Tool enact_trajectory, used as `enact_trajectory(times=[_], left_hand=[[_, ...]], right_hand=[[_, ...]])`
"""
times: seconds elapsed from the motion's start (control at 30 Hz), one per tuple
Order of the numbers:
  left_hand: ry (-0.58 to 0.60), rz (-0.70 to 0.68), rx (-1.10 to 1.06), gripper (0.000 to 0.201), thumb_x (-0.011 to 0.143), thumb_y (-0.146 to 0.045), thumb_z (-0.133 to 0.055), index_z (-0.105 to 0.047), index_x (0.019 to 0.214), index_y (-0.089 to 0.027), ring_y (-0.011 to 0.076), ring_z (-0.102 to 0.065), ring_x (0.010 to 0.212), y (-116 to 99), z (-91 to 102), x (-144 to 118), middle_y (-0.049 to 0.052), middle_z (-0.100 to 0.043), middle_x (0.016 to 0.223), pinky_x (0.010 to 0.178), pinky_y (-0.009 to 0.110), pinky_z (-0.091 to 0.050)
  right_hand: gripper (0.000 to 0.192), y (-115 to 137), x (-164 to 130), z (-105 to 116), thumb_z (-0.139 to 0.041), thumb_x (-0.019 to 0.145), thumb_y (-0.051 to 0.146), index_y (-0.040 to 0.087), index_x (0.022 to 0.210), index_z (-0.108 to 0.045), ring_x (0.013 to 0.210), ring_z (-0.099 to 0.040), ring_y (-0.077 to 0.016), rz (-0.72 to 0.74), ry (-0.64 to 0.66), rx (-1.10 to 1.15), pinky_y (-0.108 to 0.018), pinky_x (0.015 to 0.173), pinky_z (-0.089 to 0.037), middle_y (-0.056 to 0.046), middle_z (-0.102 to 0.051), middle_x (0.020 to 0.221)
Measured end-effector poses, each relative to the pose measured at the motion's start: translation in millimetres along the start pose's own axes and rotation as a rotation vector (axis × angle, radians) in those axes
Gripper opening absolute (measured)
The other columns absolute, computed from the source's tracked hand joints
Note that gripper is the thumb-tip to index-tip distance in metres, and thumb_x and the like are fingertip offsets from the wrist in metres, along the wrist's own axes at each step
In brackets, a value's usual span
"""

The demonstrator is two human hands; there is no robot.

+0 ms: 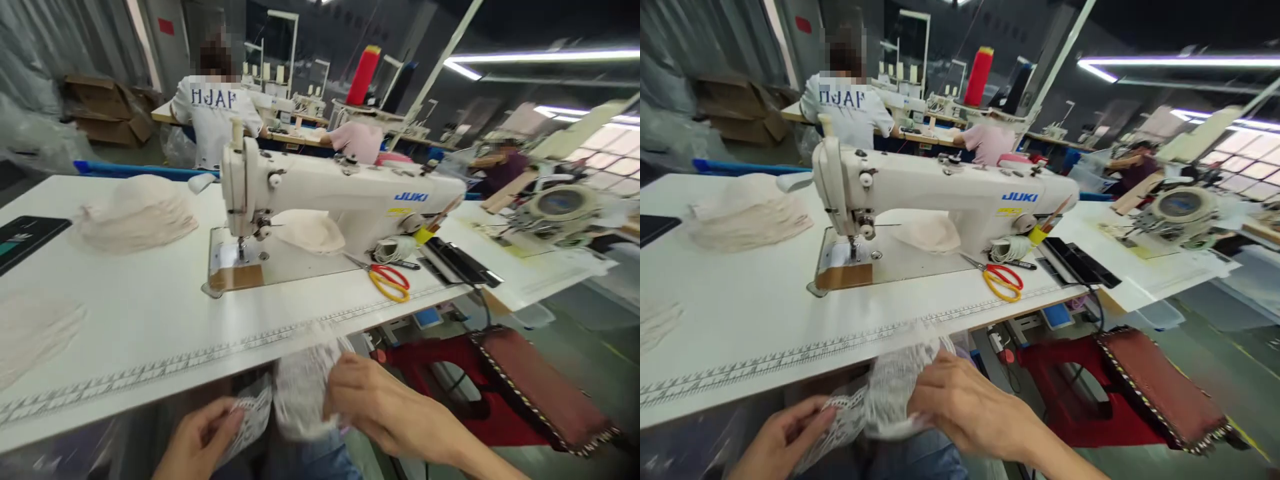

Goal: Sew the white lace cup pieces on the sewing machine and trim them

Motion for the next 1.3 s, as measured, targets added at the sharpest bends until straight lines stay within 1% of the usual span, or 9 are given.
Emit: enact_trajectory(times=[0.1, 0.17, 0.3, 0.43, 0.73, 0.87, 0.93, 1.1, 1.3], left_hand=[[-0.021, -0.009, -0.047, 0.037, 0.076, -0.053, -0.062, -0.065, 0.074, -0.016, 0.0155, -0.056, 0.066, -1, -6.1, -1, 0.0, -0.064, 0.067, 0.061, 0.019, -0.041], [0.038, 0.008, -0.108, 0.039, 0.077, -0.052, -0.06, -0.067, 0.082, -0.014, 0.0161, -0.057, 0.071, -4, -12.8, -4, 0.002, -0.066, 0.073, 0.064, 0.02, -0.042], [0.148, 0.088, -0.262, 0.044, 0.078, -0.05, -0.06, -0.066, 0.106, -0.015, 0.02, -0.06, 0.084, -10, -20.0, -16, 0.005, -0.07, 0.091, 0.074, 0.024, -0.046], [0.185, 0.166, -0.375, 0.049, 0.078, -0.048, -0.062, -0.062, 0.117, -0.019, 0.0235, -0.059, 0.097, -13, -17.9, -30, 0.006, -0.07, 0.101, 0.087, 0.029, -0.044], [0.059, 0.186, -0.414, 0.04, 0.073, -0.044, -0.068, -0.069, 0.107, -0.023, 0.0246, -0.059, 0.098, -6, -8.4, -45, 0.005, -0.071, 0.103, 0.088, 0.03, -0.043], [0.11, 0.133, -0.458, 0.038, 0.074, -0.04, -0.064, -0.069, 0.107, -0.021, 0.0234, -0.061, 0.089, -5, -9.1, -49, 0.005, -0.072, 0.091, 0.083, 0.03, -0.044], [0.082, 0.076, -0.398, 0.037, 0.076, -0.042, -0.062, -0.069, 0.105, -0.02, 0.0208, -0.061, 0.08, -4, -9.4, -49, 0.005, -0.071, 0.084, 0.077, 0.028, -0.046], [-0.057, 0.044, -0.224, 0.03, 0.075, -0.046, -0.066, -0.069, 0.079, -0.017, 0.0127, -0.054, 0.066, 11, -5.7, -44, 0.0, -0.065, 0.069, 0.06, 0.018, -0.041], [0.044, 0.183, -0.376, 0.034, 0.073, -0.047, -0.069, -0.072, 0.088, -0.017, 0.0143, -0.056, 0.074, 23, 6.1, -49, 0.001, -0.068, 0.074, 0.07, 0.019, -0.041]], right_hand=[[0.027, 20, 13, -7, -0.038, 0.092, 0.017, 0.018, 0.099, -0.063, 0.075, -0.06, -0.0145, 0.118, 0.23, 0.375, -0.022, 0.067, -0.042, -0.005, -0.065, 0.078], [0.023, 20, 28, -20, -0.042, 0.093, 0.023, 0.018, 0.104, -0.061, 0.073, -0.06, -0.0133, 0.102, 0.281, 0.48, -0.019, 0.062, -0.041, -0.004, -0.065, 0.081], [0.016, -3, 59, -51, -0.046, 0.091, 0.025, 0.017, 0.102, -0.056, 0.07, -0.055, -0.013, -0.063, 0.128, 0.332, -0.02, 0.061, -0.038, -0.002, -0.062, 0.079], [0.016, -15, 70, -68, -0.044, 0.093, 0.03, 0.018, 0.093, -0.054, 0.071, -0.052, -0.012, -0.127, 0.049, 0.28, -0.019, 0.062, -0.036, -0.001, -0.059, 0.077], [0.012, -6, 72, -72, -0.053, 0.088, 0.03, 0.019, 0.084, -0.055, 0.057, -0.045, -0.0069, -0.12, 0.05, 0.309, -0.017, 0.056, -0.03, 0.006, -0.051, 0.062], [0.009, 0, 75, -73, -0.054, 0.086, 0.026, 0.018, 0.081, -0.055, 0.056, -0.044, -0.0062, -0.143, 0.054, 0.321, -0.017, 0.054, -0.027, 0.006, -0.052, 0.062], [0.009, 5, 76, -74, -0.054, 0.086, 0.026, 0.018, 0.081, -0.055, 0.056, -0.045, -0.0064, -0.161, 0.063, 0.311, -0.018, 0.053, -0.026, 0.006, -0.052, 0.062], [0.01, 10, 76, -79, -0.055, 0.084, 0.029, 0.019, 0.082, -0.057, 0.056, -0.046, -0.0084, -0.174, 0.037, 0.223, -0.02, 0.052, -0.022, 0.005, -0.051, 0.059], [0.013, -6, 65, -80, -0.054, 0.087, 0.025, 0.015, 0.084, -0.061, 0.06, -0.05, -0.0091, -0.135, 0.051, 0.444, -0.018, 0.054, -0.032, 0.001, -0.061, 0.069]])
Point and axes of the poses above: each hand's wrist, its own x-axis towards the middle knuckle, its own z-axis out of the back of the hand, y = z × x, the point moved 4 cm from there along x, towards the middle knuckle
